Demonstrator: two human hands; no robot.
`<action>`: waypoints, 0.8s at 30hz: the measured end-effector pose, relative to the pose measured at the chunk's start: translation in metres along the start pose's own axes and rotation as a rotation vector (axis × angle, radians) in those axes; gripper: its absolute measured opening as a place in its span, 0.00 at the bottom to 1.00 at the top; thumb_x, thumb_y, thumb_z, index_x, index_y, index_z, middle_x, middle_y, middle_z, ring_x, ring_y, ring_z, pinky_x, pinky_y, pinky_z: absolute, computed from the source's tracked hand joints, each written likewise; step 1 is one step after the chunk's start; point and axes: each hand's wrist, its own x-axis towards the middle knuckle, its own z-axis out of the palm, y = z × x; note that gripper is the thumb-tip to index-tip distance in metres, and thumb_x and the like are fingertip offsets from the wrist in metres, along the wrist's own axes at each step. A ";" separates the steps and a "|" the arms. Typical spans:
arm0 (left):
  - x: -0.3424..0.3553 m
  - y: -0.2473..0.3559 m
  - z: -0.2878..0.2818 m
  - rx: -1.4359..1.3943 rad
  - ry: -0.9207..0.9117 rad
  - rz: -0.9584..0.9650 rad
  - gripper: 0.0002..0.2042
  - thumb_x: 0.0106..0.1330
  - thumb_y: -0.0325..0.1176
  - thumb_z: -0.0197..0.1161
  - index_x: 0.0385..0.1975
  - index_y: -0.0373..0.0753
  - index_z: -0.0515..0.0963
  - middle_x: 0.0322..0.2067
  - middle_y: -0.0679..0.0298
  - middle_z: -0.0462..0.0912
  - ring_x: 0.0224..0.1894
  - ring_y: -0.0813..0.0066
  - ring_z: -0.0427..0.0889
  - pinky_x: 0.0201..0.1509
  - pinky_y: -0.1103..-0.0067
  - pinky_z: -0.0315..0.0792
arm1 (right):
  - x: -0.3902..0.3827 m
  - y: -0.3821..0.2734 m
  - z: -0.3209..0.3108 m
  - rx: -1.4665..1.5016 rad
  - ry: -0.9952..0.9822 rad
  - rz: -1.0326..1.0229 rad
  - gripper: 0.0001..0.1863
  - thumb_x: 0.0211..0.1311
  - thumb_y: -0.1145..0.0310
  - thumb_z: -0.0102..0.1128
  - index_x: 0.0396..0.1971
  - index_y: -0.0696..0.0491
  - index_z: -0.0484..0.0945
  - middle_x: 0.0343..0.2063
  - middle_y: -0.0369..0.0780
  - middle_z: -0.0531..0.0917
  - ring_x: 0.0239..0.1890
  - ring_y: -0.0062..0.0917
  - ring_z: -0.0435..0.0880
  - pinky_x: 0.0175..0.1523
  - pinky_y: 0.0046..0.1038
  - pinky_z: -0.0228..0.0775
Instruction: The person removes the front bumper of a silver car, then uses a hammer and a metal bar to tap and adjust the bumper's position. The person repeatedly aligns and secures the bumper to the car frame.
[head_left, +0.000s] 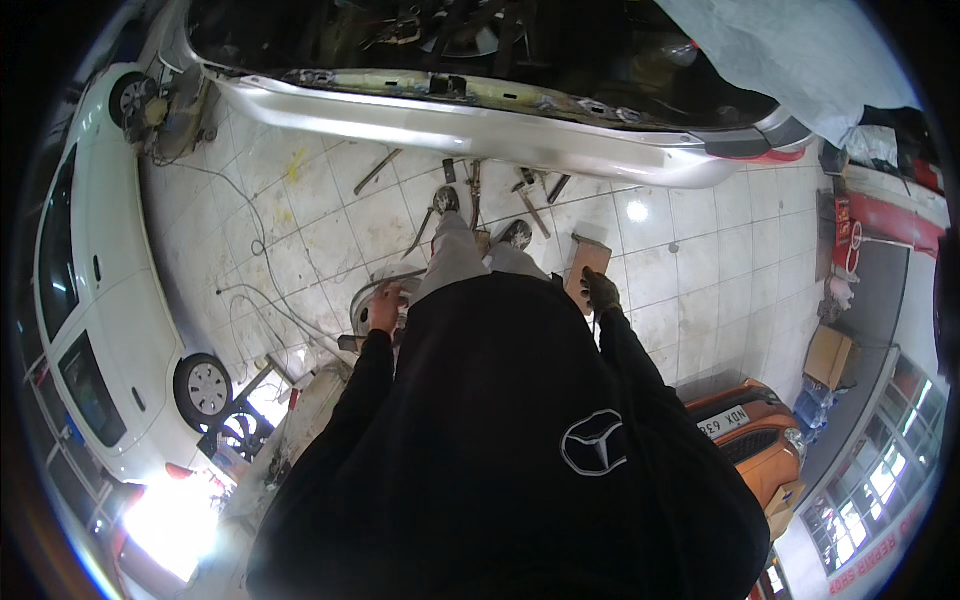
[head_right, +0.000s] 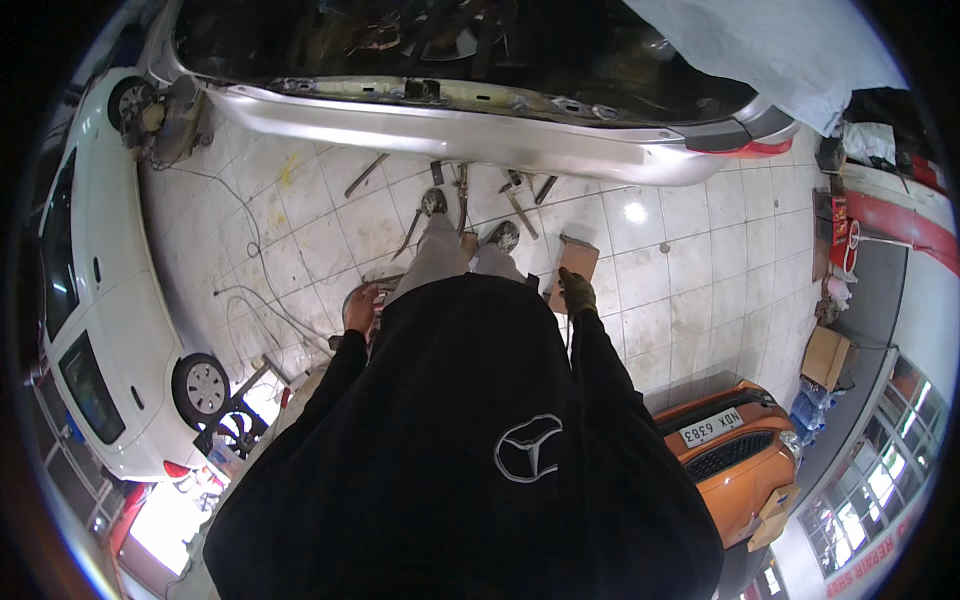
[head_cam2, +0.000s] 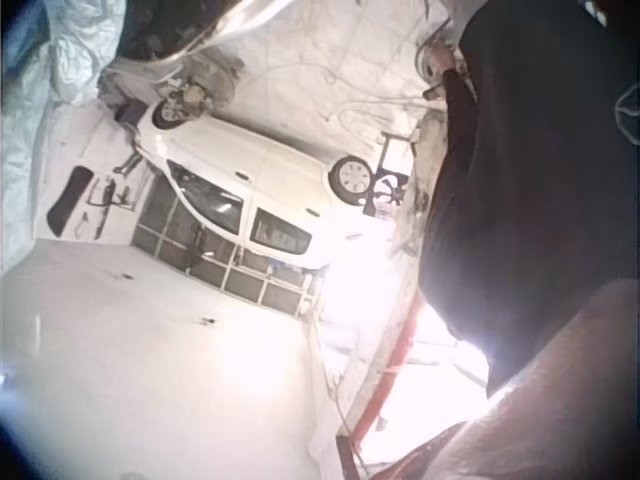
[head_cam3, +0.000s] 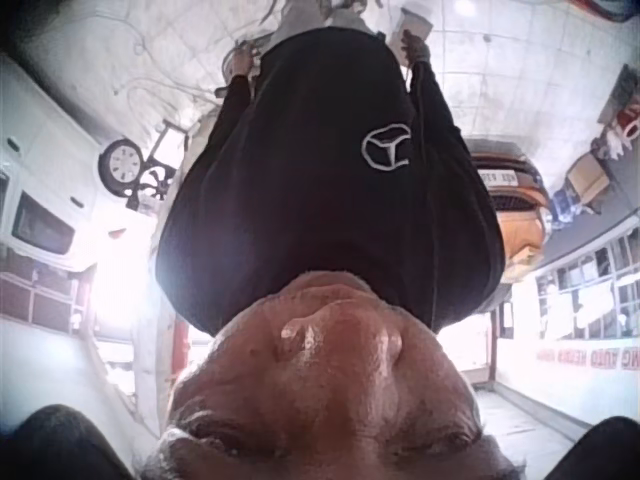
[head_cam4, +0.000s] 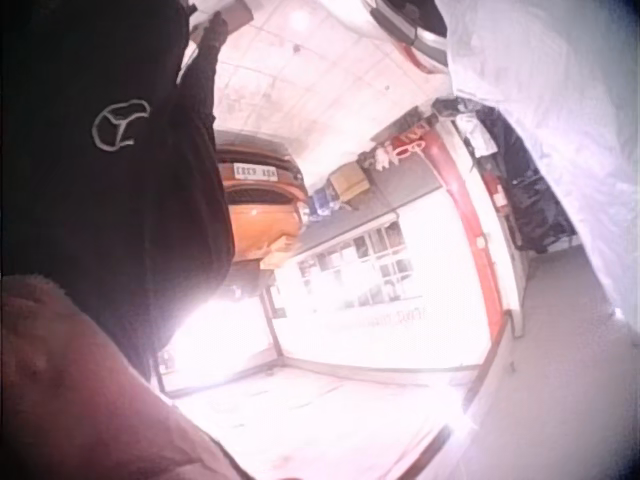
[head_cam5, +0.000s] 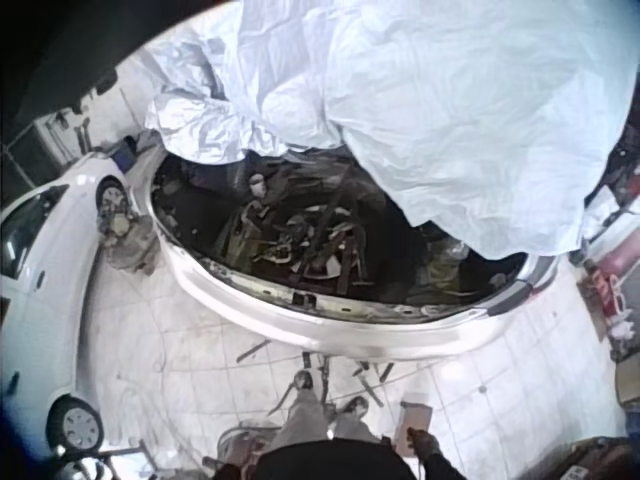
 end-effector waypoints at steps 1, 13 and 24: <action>-0.008 0.012 -0.006 -0.035 0.035 0.022 0.30 0.74 0.44 0.63 0.68 0.30 0.71 0.51 0.47 0.86 0.46 0.63 0.89 0.51 0.71 0.81 | -0.005 0.001 0.004 0.027 0.003 0.010 0.35 0.66 0.34 0.63 0.51 0.55 0.85 0.43 0.39 0.88 0.36 0.28 0.86 0.37 0.33 0.75; -0.035 -0.002 -0.026 0.415 0.039 0.046 0.28 0.72 0.47 0.66 0.64 0.31 0.77 0.45 0.49 0.89 0.46 0.65 0.89 0.44 0.70 0.81 | -0.024 -0.006 0.012 0.203 0.012 0.110 0.30 0.66 0.41 0.68 0.54 0.52 0.81 0.39 0.32 0.83 0.31 0.19 0.77 0.30 0.25 0.66; 0.066 0.046 -0.067 0.431 -0.180 0.070 0.31 0.73 0.46 0.66 0.68 0.30 0.71 0.47 0.48 0.88 0.40 0.65 0.89 0.42 0.72 0.82 | -0.048 -0.029 0.072 0.298 0.049 0.218 0.31 0.67 0.42 0.68 0.58 0.50 0.82 0.45 0.35 0.86 0.37 0.23 0.82 0.29 0.25 0.66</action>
